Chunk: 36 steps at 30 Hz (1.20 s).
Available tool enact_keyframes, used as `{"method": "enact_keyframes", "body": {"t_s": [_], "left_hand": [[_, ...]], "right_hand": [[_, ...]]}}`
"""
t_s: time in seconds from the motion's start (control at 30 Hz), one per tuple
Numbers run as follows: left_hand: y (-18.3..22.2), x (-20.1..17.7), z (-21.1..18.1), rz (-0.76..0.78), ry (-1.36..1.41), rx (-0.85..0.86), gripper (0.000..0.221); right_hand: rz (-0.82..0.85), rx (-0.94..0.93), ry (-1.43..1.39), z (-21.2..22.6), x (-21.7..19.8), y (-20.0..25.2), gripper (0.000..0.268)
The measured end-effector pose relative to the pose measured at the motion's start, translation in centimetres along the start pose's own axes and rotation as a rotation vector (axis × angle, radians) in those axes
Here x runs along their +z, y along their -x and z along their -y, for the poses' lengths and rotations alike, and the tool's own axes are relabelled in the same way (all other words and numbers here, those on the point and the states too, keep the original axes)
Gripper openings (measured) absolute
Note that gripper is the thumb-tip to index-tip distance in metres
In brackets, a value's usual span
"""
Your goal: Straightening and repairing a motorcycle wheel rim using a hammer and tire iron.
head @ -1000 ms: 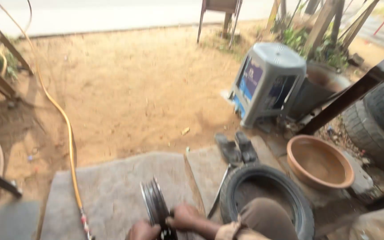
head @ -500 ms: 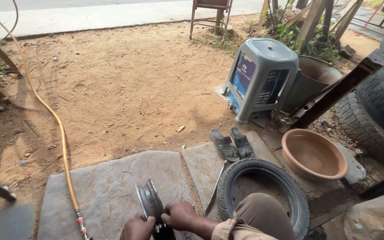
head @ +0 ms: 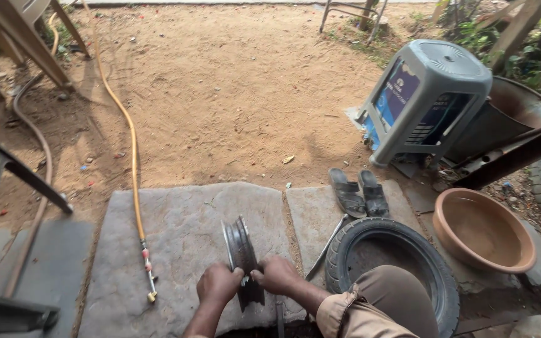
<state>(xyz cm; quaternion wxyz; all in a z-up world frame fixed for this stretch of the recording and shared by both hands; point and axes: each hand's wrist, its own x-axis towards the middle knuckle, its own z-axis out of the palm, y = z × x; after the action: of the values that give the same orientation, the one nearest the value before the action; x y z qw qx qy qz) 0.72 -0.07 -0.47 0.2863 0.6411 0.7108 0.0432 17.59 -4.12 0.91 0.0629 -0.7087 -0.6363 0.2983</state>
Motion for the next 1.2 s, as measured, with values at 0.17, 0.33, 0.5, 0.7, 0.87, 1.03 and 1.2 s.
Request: {"method": "enact_keyframes", "body": {"t_s": [0.17,0.33,0.5,0.7,0.87,1.03,1.2], "left_hand": [[0.5,0.8,0.2,-0.026,0.034,-0.002,0.042],[1.0,0.3,-0.2,0.038,0.027,0.012,0.043],[0.5,1.0,0.1,0.089,-0.001,0.035,0.042],[1.5,-0.3,-0.7,0.079,0.008,0.028,0.038],[1.4,-0.7,-1.0,0.068,0.03,0.006,0.034],[0.5,-0.2,-0.5,0.002,0.061,0.014,0.035],[-0.2,0.6,0.1,-0.12,0.111,0.048,0.039]], "right_hand": [[0.016,0.008,-0.001,-0.6,0.5,-0.2,0.039],[-0.005,0.001,0.028,-0.7,0.5,-0.5,0.038],[0.001,0.018,0.012,-1.0,0.7,-0.9,0.037],[0.034,0.042,0.012,-0.4,0.0,-0.5,0.037],[-0.009,0.011,0.005,-0.6,0.1,-0.7,0.036],[-0.032,0.017,0.006,-0.6,0.0,-0.7,0.036],[-0.144,-0.066,0.003,-1.2,0.5,-1.2,0.037]]}}
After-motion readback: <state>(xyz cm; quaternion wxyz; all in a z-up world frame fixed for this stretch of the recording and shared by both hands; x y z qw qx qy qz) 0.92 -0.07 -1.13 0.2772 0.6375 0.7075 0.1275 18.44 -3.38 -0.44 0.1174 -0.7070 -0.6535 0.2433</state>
